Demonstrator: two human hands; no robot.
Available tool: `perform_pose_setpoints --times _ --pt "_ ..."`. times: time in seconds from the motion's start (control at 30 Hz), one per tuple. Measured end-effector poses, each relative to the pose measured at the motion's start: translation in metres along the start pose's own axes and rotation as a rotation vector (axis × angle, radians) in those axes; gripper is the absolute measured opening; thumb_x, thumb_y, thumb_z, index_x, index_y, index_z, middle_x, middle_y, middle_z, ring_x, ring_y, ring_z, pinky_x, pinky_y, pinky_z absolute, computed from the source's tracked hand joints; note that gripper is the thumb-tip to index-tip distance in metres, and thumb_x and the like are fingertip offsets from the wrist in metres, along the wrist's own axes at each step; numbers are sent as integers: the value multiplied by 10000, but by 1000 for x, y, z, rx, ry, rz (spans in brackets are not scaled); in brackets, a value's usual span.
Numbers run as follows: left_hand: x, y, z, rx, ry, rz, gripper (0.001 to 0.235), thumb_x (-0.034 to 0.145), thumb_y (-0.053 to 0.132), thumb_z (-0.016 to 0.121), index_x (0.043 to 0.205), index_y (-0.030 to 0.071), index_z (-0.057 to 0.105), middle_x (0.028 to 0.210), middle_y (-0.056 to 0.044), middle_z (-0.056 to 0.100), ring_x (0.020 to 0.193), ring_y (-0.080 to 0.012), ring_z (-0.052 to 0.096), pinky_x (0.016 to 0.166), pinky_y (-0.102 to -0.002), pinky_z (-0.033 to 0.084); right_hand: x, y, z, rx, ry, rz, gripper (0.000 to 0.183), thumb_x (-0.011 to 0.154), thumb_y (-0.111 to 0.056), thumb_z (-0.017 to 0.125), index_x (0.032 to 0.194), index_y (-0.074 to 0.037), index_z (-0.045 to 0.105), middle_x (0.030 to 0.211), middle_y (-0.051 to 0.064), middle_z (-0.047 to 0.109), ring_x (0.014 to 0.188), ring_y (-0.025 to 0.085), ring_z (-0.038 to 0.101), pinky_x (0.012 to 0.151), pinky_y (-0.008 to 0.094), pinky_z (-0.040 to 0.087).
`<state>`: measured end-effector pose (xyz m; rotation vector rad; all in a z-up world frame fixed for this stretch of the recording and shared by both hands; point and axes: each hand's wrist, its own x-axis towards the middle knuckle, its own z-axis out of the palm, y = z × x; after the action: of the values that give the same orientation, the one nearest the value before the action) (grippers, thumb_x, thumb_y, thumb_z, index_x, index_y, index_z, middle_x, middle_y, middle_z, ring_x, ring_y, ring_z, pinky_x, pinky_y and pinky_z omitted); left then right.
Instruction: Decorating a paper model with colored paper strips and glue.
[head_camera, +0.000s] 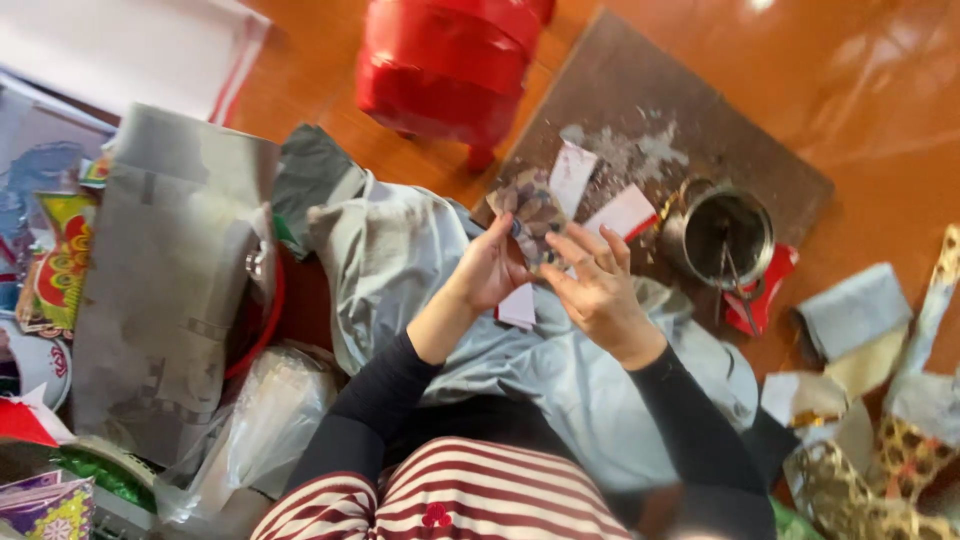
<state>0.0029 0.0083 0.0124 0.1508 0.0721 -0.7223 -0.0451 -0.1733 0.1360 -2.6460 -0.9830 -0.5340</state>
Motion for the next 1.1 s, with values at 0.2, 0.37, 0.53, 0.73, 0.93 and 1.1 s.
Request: perform_pose_setpoints --times 0.2,0.37,0.53,0.73,0.93,1.1 --pt "-16 14 -32 -72 87 25 512 1135 433 349 1504 104 483 1450 -89 611 1304 -267 597 1063 -520 499 38 -7 17 161 -110 -22 233 793 -66 747 1020 -117 759 1337 56 631 1343 292 518 1166 517 303" --pt "-43 42 -41 84 -33 -128 728 1062 612 410 1524 50 452 1465 -119 580 1373 -303 548 1099 -543 476 95 -10 6 395 -167 177 107 865 -60 715 972 -49 707 1043 84 704 1033 290 646 917 406 517" --pt "-64 81 -36 461 112 40 712 935 413 631 1557 225 341 1516 -65 512 1364 -255 518 1062 -488 461 183 -20 -13 627 -469 300 143 903 -110 683 1017 -23 693 905 127 712 815 247 675 732 354 537" --pt "-64 127 -39 481 102 451 586 930 152 800 1423 61 496 1378 -85 596 1284 -240 591 1115 -436 494 262 -24 -3 872 -557 362 128 952 -114 648 1038 -21 665 827 59 694 773 78 613 683 279 537" --pt "-3 271 48 577 42 728 385 1006 261 681 1285 -3 645 1180 -107 715 1068 -218 709 932 -373 591 335 18 -20 755 -154 294 38 1069 -52 592 1102 -35 603 919 -4 623 855 63 592 741 257 527" --pt "123 365 103 668 -26 738 462 1071 412 595 1277 6 672 1059 -58 720 873 -130 705 737 -297 600 387 97 -23 305 211 62 39 1094 26 635 1088 17 597 924 79 654 856 150 625 773 300 514"
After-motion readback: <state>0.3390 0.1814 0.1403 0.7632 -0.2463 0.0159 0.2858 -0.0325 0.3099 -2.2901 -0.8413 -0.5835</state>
